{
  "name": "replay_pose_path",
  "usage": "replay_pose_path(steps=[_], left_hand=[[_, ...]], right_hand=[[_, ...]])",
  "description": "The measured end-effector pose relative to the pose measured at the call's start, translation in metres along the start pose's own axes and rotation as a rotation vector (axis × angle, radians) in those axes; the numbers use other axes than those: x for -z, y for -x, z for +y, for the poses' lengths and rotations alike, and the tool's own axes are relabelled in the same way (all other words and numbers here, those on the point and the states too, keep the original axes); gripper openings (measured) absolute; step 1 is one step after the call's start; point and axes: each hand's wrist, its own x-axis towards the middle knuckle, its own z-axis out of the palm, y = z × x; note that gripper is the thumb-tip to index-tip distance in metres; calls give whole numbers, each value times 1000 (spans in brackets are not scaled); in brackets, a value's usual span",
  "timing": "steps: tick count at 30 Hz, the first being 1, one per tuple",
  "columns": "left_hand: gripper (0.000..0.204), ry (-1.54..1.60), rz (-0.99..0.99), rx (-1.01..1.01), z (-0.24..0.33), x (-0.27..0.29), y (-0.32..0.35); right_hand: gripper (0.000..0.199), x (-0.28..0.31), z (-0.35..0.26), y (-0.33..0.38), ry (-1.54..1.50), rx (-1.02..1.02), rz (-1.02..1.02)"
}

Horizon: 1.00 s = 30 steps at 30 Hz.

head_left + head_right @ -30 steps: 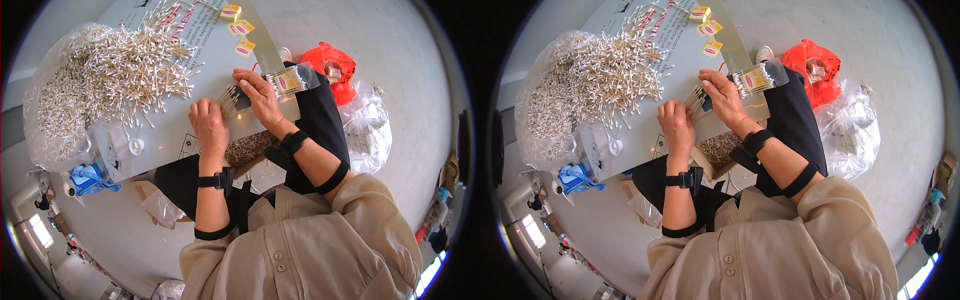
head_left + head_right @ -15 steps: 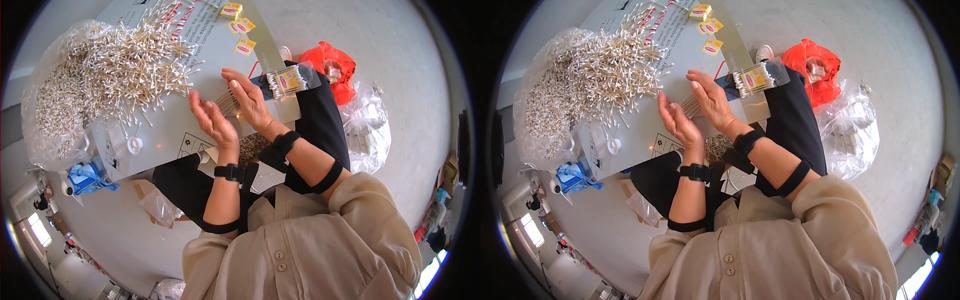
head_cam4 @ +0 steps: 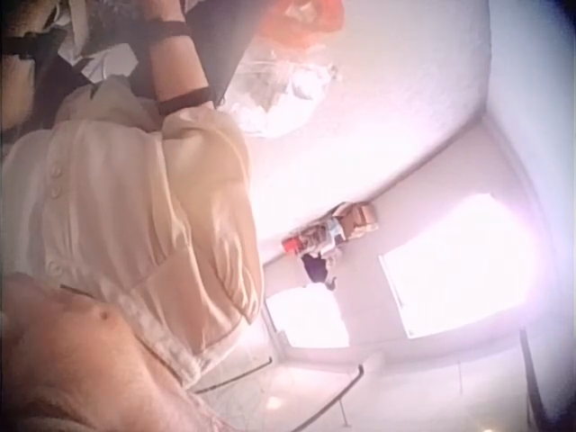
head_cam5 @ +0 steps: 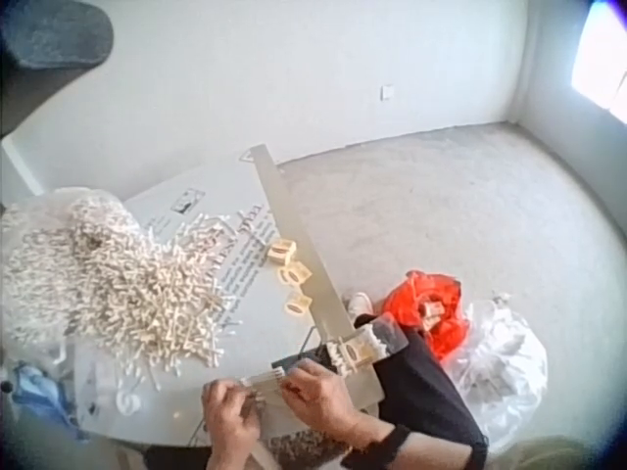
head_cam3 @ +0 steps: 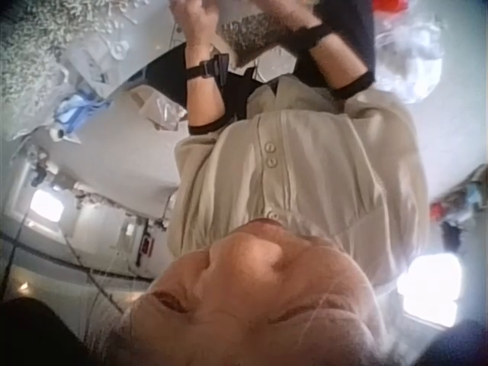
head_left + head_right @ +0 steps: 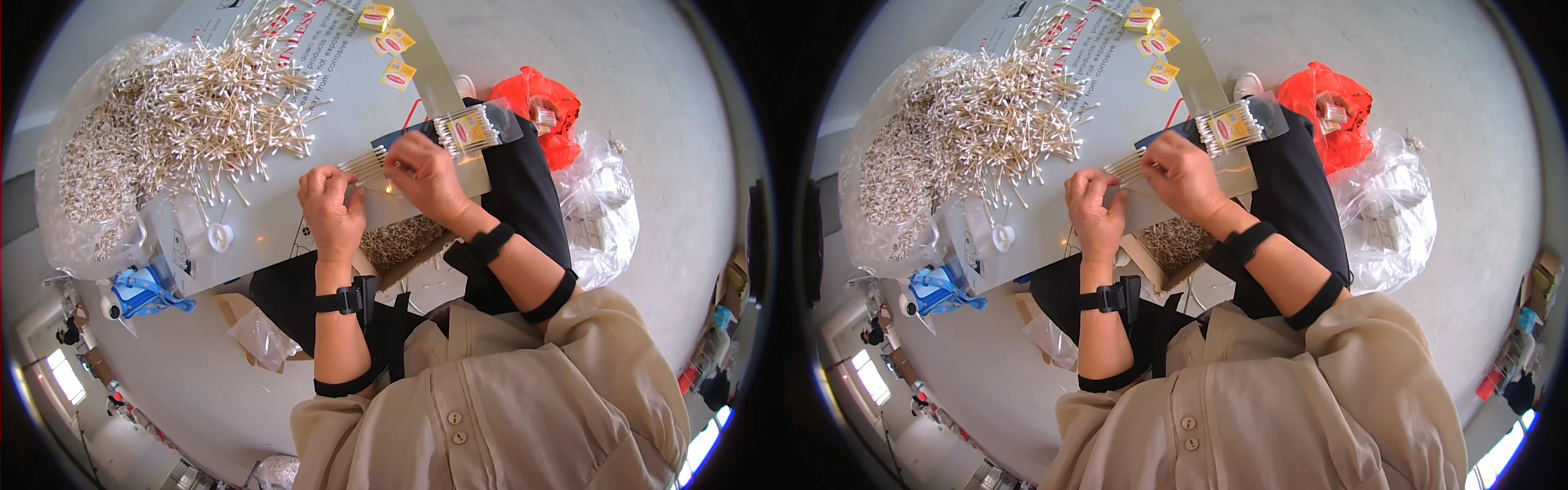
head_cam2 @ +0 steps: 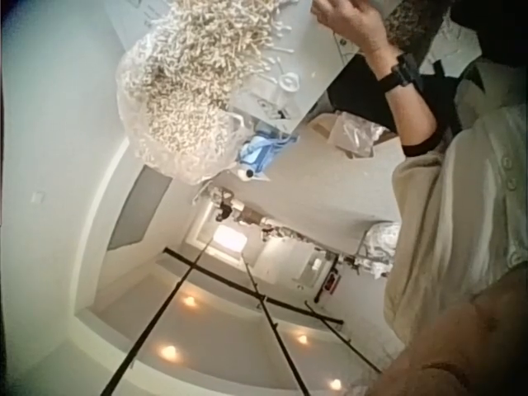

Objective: Sorting and packing cotton swabs into small plastic packets.

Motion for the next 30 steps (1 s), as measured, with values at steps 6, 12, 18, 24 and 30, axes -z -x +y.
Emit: replay_pose_path(steps=[6, 12, 18, 24, 30], left_hand=[[17, -25, -21, -47, 2, -7, -3], [16, -62, -44, -27, 0, -5, -6], [24, -56, -124, 4, 4, 1, -12], [36, 515, 213, 229, 0, -19, -3], [48, 849, 323, 329, 12, -49, -6]], right_hand=[[7, -2, -2, 14, 725, 332, -272], [8, 6, -5, 4, 794, 496, -331], [7, 11, -4, -4, 799, 568, -439], [20, 4, -14, -2, 45, 43, -4], [31, -32, 14, -8, -200, 67, 157]])
